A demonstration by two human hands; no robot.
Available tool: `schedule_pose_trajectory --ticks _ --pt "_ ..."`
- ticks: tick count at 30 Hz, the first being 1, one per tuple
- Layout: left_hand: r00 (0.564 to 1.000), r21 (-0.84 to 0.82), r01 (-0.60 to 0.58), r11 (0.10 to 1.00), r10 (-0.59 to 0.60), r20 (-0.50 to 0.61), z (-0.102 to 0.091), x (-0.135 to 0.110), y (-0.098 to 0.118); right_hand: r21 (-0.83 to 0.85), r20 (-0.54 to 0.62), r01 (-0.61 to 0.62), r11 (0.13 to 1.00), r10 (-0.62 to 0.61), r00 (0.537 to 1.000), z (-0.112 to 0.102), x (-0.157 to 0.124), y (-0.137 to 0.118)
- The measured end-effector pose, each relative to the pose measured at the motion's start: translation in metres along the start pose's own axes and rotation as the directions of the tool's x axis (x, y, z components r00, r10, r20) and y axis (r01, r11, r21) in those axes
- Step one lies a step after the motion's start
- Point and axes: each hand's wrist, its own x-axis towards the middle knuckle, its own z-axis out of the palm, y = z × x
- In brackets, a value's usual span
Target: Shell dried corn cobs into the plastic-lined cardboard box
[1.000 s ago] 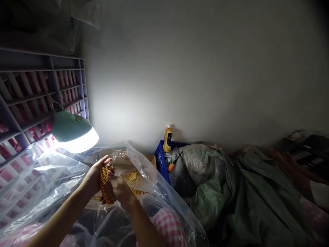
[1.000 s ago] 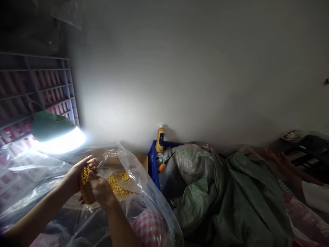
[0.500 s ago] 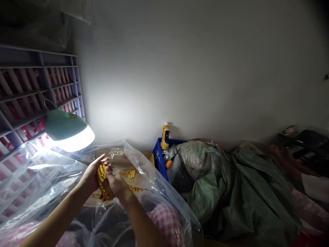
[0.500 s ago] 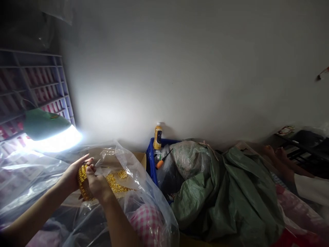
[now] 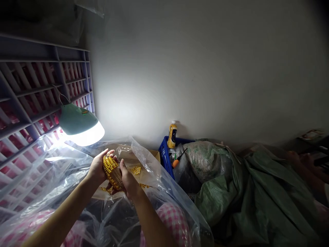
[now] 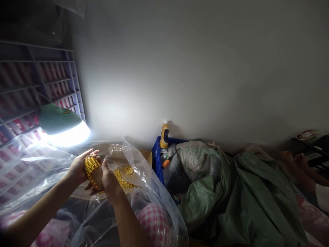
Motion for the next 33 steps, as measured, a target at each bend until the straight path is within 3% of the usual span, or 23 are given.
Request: schedule_pose_trajectory --ticks 4,8,13,17,19,23,27,30,33 --pt "0.998 -0.077 -0.031 0.997 0.035 0.048 -0.006 0.004 0.004 0.015 0.043 -0.062 0.998 0.061 0.997 -0.001 -0.002 -0.003" --pt "0.994 -0.147 -0.076 0.986 0.086 0.067 -0.008 0.003 0.008 0.030 0.019 -0.039 0.999 0.039 0.999 -0.004 -0.001 -0.003" --pt "0.993 -0.210 -0.118 0.970 0.121 0.000 -0.011 0.006 0.011 -0.074 -0.023 0.146 0.987 -0.148 0.989 -0.007 -0.003 -0.001" --pt "0.984 -0.126 -0.175 0.976 0.173 -0.030 -0.010 0.006 0.010 -0.232 -0.071 0.237 0.943 -0.259 0.963 -0.006 -0.004 0.001" --pt "0.971 -0.070 -0.236 0.969 0.238 0.010 -0.005 0.002 0.008 -0.248 -0.121 0.265 0.932 -0.302 0.946 -0.004 -0.004 0.002" --pt "0.944 -0.025 -0.283 0.959 0.283 0.171 0.006 -0.011 0.004 -0.032 -0.162 0.288 0.957 -0.289 0.943 0.000 -0.006 -0.001" --pt "0.953 0.079 -0.251 0.965 0.232 0.196 0.005 -0.013 -0.004 0.156 -0.145 0.131 0.979 -0.108 0.983 0.001 -0.009 -0.006" --pt "0.971 0.122 -0.207 0.971 0.190 0.142 -0.001 -0.008 -0.008 0.027 -0.149 0.053 0.998 -0.049 0.988 -0.001 -0.009 -0.004" --pt "0.968 0.131 -0.206 0.970 0.183 0.169 -0.004 -0.006 -0.009 -0.264 -0.192 0.122 0.957 -0.176 0.965 -0.004 -0.008 -0.001"
